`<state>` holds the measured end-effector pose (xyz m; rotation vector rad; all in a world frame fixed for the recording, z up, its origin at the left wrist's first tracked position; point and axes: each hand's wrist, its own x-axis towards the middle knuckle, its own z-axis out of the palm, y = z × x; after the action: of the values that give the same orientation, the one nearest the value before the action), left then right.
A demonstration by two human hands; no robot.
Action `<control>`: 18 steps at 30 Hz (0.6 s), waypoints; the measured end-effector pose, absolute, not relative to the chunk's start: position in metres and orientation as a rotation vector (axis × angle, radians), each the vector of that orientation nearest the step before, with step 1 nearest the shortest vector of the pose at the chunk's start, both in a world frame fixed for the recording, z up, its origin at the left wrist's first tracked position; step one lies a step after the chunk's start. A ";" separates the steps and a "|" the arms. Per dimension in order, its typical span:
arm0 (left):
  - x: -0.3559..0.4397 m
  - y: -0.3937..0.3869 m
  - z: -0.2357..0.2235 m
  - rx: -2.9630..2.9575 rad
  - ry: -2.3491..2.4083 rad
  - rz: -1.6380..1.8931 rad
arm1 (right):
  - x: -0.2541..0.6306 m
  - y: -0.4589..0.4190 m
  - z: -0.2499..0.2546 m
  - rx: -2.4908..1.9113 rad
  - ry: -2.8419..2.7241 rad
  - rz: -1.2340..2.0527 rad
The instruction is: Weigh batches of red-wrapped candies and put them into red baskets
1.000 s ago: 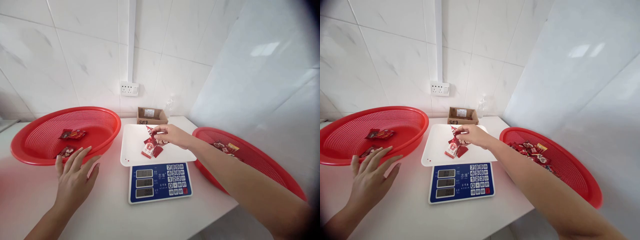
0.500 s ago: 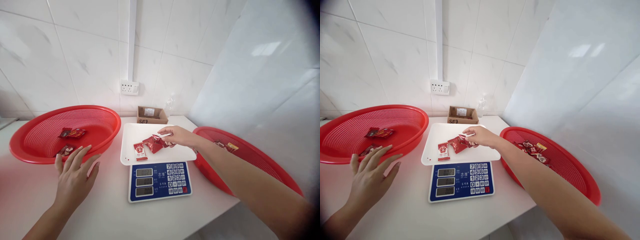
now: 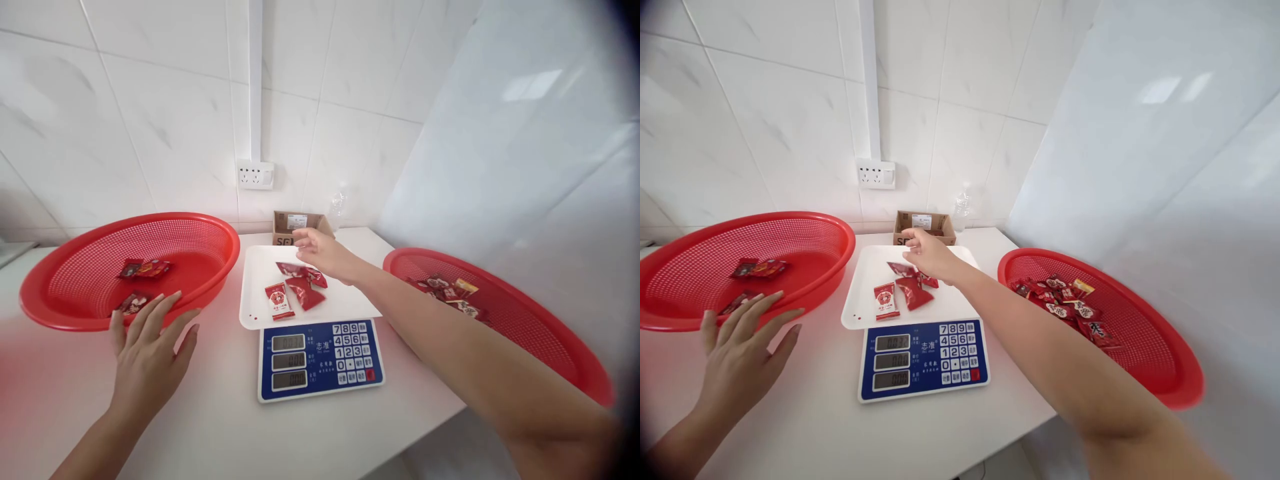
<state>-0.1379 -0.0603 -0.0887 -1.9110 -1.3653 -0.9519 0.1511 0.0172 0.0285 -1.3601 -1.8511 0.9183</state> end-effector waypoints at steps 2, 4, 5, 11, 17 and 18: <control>-0.138 -0.061 -0.088 -1.915 -1.361 -0.946 | 0.153 0.015 0.025 -1.359 -1.899 0.758; -0.138 -0.061 -0.088 -1.916 -1.361 -0.951 | 0.158 0.004 0.024 -1.317 -1.909 0.646; -0.138 -0.061 -0.089 -1.916 -1.361 -0.958 | 0.162 -0.005 0.025 -1.294 -1.900 0.595; -0.138 -0.057 -0.091 -1.892 -1.305 -1.026 | 0.205 -0.085 0.024 -1.341 -1.549 0.143; -0.137 -0.062 -0.084 -1.902 -1.359 -1.021 | 0.258 -0.142 -0.013 -1.702 -1.111 -0.088; -0.136 -0.062 -0.083 -1.902 -1.352 -1.032 | 0.264 -0.148 -0.019 -1.774 -1.104 -0.101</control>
<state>-0.1360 -0.0622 -0.0829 -1.9023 -1.3519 -1.0320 0.2642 -0.1479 -0.0192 -1.7743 -1.1045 -0.1011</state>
